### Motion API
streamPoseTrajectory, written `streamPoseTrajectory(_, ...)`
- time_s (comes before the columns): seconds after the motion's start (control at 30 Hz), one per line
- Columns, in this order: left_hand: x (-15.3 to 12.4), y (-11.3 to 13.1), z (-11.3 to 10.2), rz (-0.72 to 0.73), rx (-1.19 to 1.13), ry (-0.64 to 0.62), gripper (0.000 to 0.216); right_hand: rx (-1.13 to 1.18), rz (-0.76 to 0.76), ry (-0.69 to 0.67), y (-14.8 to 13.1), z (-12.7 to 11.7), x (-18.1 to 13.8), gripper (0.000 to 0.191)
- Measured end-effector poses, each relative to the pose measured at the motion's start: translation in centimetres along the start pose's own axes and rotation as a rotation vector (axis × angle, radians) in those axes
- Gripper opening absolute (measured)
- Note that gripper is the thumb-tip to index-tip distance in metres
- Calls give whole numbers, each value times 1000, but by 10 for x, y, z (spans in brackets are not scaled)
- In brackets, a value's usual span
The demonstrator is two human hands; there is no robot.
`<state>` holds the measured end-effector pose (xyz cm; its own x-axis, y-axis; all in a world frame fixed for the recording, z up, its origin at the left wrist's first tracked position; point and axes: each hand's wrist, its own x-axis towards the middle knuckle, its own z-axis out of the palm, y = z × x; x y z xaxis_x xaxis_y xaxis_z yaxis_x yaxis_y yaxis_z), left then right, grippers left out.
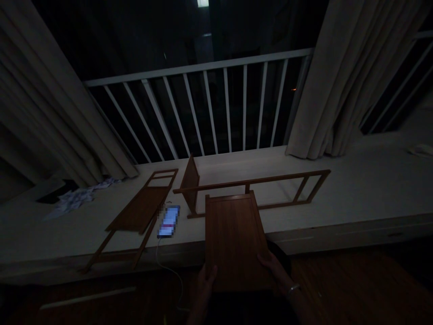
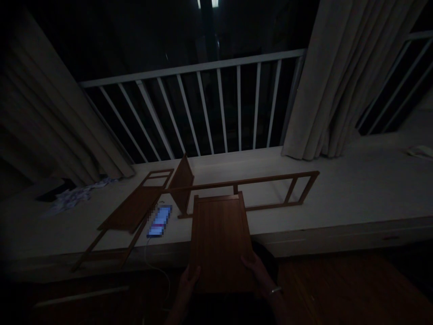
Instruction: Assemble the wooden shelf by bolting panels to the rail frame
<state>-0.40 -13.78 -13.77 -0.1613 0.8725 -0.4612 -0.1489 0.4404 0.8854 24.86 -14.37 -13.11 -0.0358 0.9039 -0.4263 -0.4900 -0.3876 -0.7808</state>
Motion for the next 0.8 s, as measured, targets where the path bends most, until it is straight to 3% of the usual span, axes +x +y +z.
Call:
streamPoseTrajectory(0.2, -5, -6, 2, -2, -34, -65, 66, 21, 44, 1, -3, -5, 3, 61)
streamPoseTrajectory(0.5, -8, -10, 12, -14, -68, -21, 70, 65, 100, -36, -3, -20, 7, 54)
streamPoseTrajectory(0.8, -4, -14, 10, -22, -94, -20, 69, 120, 126, -36, 5, -25, 13, 64)
